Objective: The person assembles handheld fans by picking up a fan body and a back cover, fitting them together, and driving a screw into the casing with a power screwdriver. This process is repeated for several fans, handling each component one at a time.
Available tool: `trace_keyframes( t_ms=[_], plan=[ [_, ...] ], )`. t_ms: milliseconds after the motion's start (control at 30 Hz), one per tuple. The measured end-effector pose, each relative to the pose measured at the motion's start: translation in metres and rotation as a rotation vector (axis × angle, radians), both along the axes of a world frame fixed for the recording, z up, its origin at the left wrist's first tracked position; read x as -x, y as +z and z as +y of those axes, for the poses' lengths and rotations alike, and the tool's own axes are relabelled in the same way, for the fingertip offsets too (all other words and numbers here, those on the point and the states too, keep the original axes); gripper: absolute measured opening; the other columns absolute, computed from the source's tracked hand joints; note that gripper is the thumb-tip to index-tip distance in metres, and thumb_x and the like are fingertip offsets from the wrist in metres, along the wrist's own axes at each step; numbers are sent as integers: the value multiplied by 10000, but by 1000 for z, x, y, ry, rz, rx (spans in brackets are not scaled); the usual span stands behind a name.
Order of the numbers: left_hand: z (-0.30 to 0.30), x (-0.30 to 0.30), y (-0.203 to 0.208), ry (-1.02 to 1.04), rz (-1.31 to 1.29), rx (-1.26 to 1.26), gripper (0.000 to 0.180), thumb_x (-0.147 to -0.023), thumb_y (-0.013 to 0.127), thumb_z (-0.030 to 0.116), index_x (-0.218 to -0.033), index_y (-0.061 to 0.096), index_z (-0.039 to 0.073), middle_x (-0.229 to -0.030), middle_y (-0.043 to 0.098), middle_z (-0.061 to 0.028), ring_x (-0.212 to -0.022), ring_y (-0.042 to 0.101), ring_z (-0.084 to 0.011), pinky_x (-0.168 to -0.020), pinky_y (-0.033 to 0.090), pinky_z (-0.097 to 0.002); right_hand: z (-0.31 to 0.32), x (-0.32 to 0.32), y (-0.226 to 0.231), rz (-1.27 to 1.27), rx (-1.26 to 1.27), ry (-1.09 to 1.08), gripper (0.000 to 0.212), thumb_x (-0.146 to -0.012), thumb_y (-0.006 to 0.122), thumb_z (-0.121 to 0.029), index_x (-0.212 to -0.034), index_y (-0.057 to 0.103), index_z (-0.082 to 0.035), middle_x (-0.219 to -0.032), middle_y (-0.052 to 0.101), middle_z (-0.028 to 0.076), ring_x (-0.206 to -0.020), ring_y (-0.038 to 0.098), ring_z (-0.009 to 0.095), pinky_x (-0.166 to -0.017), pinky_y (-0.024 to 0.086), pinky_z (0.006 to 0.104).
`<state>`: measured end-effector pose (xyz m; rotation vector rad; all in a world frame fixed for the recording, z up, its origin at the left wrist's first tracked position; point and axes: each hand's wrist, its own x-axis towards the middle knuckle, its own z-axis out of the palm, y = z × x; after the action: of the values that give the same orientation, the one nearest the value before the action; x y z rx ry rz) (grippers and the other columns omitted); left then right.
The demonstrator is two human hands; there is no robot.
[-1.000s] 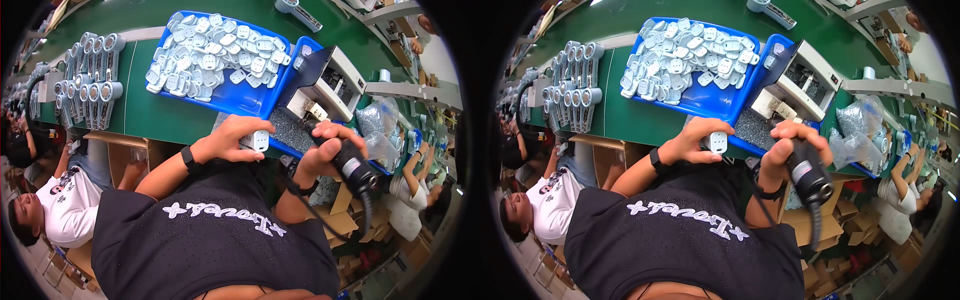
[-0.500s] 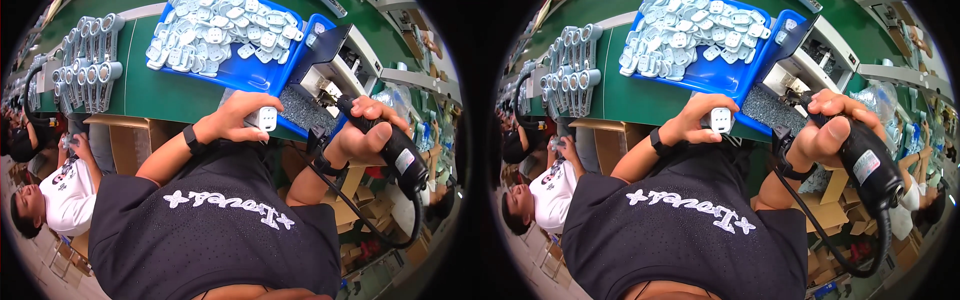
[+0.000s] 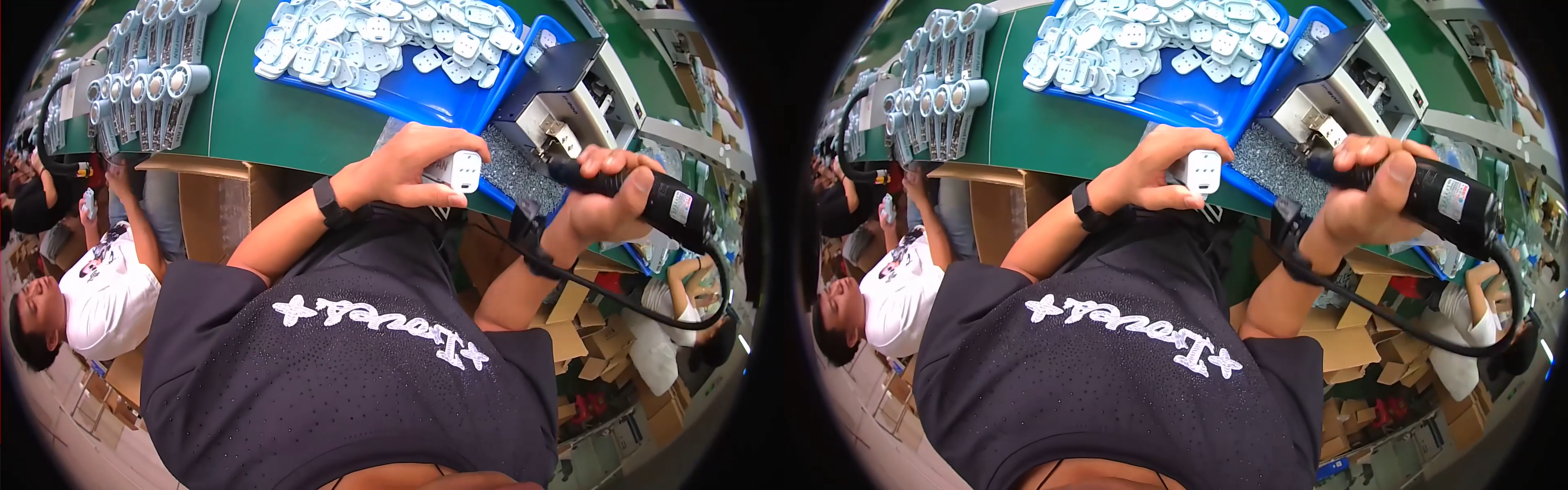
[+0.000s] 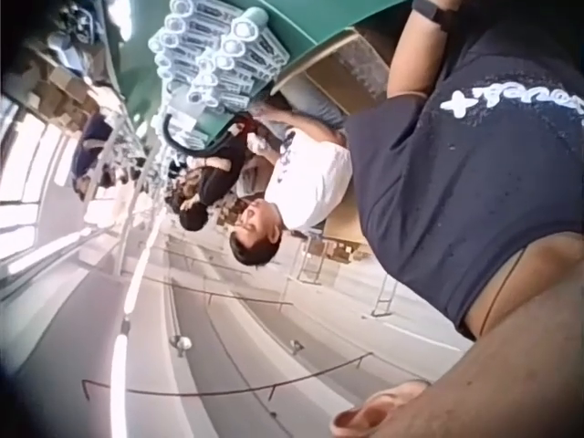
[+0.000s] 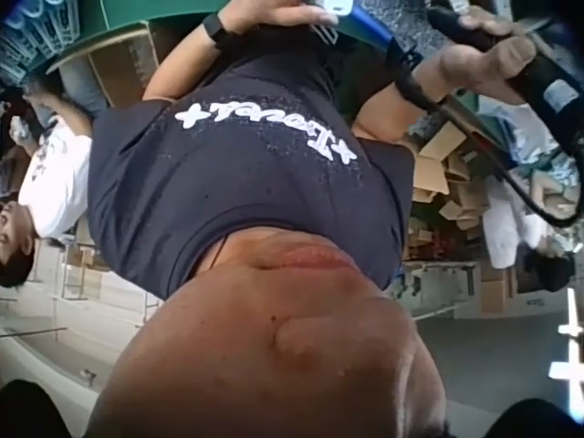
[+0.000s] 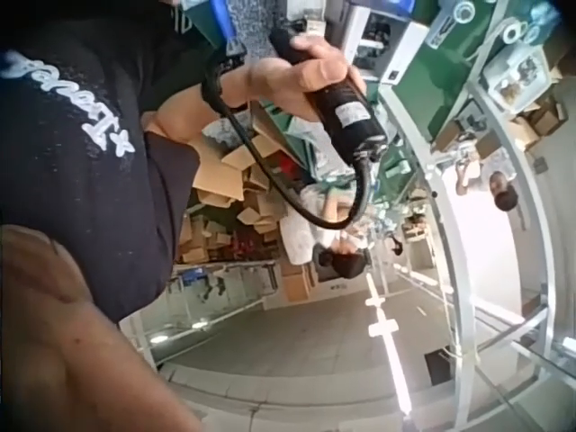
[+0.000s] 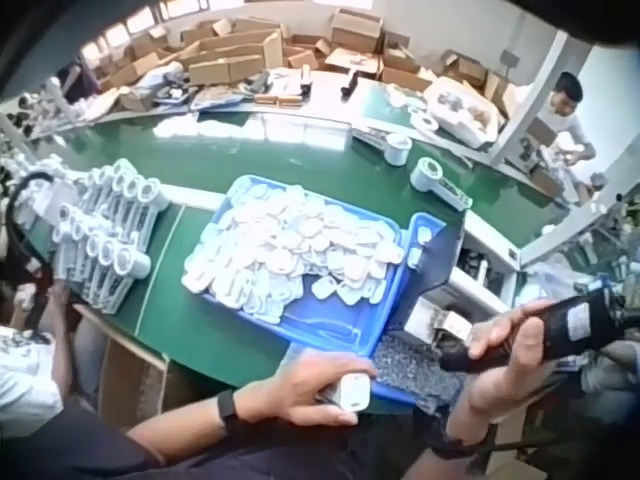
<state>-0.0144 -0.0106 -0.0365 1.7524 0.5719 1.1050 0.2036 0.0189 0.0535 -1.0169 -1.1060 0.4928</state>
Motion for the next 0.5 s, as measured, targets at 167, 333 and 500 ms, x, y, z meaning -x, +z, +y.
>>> trace_keyframes(
  t_ms=[167, 333, 500],
  plan=[
    [0, -4, -4, 36, -28, -30, 500, -800, 763, 358, -1161, 609, 47, -1011, 679, -124, -848, 673, -316, -714, 520, -363, -48, 13, 43, 318, -24, 457, 525, -879, 634, -529, -1167, 591, -92, -768, 543, 50, -568, 497, 164, -600, 423, 370],
    [2, -2, -3, 19, -10, -27, 494, -803, 764, 365, -1158, 612, 58, -1016, 681, -125, -855, 675, -314, -713, 519, -368, -46, 33, 65, 316, -65, 665, 615, -862, 641, -558, -1233, 558, -74, -804, 527, 49, -563, 488, 160, -611, 419, 365],
    [2, -3, -6, 16, 4, -63, 537, -799, 763, 374, -1151, 608, -2, -1025, 680, -137, -842, 684, -312, -707, 538, -360, -31, 45, 58, 338, -23, 752, 613, -854, 660, -546, -1221, 552, -66, -819, 518, 51, -569, 496, 159, -606, 414, 363]
  ],
)
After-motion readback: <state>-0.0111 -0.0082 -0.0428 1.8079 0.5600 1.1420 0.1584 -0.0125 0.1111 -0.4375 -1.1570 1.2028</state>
